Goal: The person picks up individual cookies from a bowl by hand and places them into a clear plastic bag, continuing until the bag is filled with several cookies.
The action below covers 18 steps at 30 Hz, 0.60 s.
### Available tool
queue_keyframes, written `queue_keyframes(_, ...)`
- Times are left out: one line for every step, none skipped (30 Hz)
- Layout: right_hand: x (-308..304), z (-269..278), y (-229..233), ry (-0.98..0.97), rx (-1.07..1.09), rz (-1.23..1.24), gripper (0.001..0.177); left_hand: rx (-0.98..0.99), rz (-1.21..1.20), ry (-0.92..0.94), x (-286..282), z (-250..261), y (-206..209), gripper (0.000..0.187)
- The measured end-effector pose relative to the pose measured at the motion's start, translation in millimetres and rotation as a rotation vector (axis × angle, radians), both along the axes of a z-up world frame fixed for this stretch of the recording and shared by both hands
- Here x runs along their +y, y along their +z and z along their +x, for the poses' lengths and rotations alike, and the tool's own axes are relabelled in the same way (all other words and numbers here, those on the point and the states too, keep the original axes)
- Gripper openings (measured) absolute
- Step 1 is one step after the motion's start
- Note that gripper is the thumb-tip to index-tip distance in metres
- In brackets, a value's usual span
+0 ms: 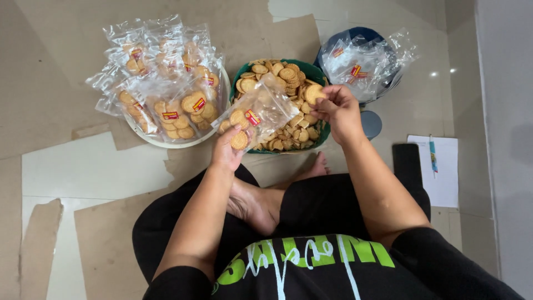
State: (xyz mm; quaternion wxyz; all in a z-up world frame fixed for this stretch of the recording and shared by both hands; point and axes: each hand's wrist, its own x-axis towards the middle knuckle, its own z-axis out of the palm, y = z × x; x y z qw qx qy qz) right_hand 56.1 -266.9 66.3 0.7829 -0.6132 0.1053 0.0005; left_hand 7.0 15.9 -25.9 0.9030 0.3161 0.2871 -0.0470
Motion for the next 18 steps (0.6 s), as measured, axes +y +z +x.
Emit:
queue_keyframes(4,-2,5,0.001,0.002,0.0,0.026,0.002,0.0,0.001,-2,-1,5,0.019)
queue_keyframes(9,-4,9,0.009,-0.026,0.019,0.032,-0.008,0.009,0.0,-3,-2,11,0.02)
queue_keyframes(14,-5,15,0.019,-0.055,0.038,0.039,-0.02,0.019,0.001,-4,-2,17,0.022)
queue_keyframes(18,-4,16,0.022,-0.055,0.039,0.039,-0.019,0.02,0.004,-4,-2,19,0.022)
queue_keyframes(21,-4,16,0.03,-0.069,0.025,0.039,-0.026,0.02,-0.014,-5,-3,21,0.022)
queue_keyframes(25,-5,17,0.038,-0.084,0.012,0.038,-0.033,0.021,-0.031,-5,-3,23,0.022)
queue_keyframes(27,-6,18,0.041,-0.086,0.014,0.038,-0.035,0.023,-0.028,-5,-4,24,0.022)
queue_keyframes(28,-7,20,0.056,-0.087,-0.011,0.038,-0.035,0.039,-0.032,-4,-5,25,0.022)
queue_keyframes(29,-8,21,0.067,-0.088,-0.038,0.038,-0.034,0.055,-0.039,-5,-6,25,0.023)
queue_keyframes(28,-7,19,0.066,-0.088,-0.037,0.038,-0.034,0.056,-0.039,-5,-5,21,0.023)
queue_keyframes(28,-7,16,0.068,-0.095,-0.04,0.037,-0.039,0.059,-0.041,-5,-5,16,0.023)
queue_keyframes(27,-6,14,0.071,-0.103,-0.044,0.037,-0.044,0.062,-0.043,-4,-5,11,0.024)
queue_keyframes(25,-6,15,0.069,-0.1,-0.043,0.037,-0.042,0.063,-0.044,-5,-5,13,0.024)
queue_keyframes(23,-5,17,0.054,-0.111,-0.031,0.036,-0.039,0.063,-0.047,-5,-5,14,0.023)
queue_keyframes(21,-4,18,0.038,-0.123,-0.019,0.035,-0.038,0.062,-0.05,-5,-4,15,0.022)
queue_keyframes(22,-4,18,0.036,-0.122,-0.018,0.035,-0.037,0.063,-0.051,-5,-4,17,0.022)
queue_keyframes(22,-3,19,0.058,-0.123,-0.027,0.035,-0.037,0.068,-0.058,-5,-4,19,0.022)
queue_keyframes(23,-3,19,0.079,-0.124,-0.036,0.035,-0.038,0.073,-0.064,-5,-3,21,0.023)
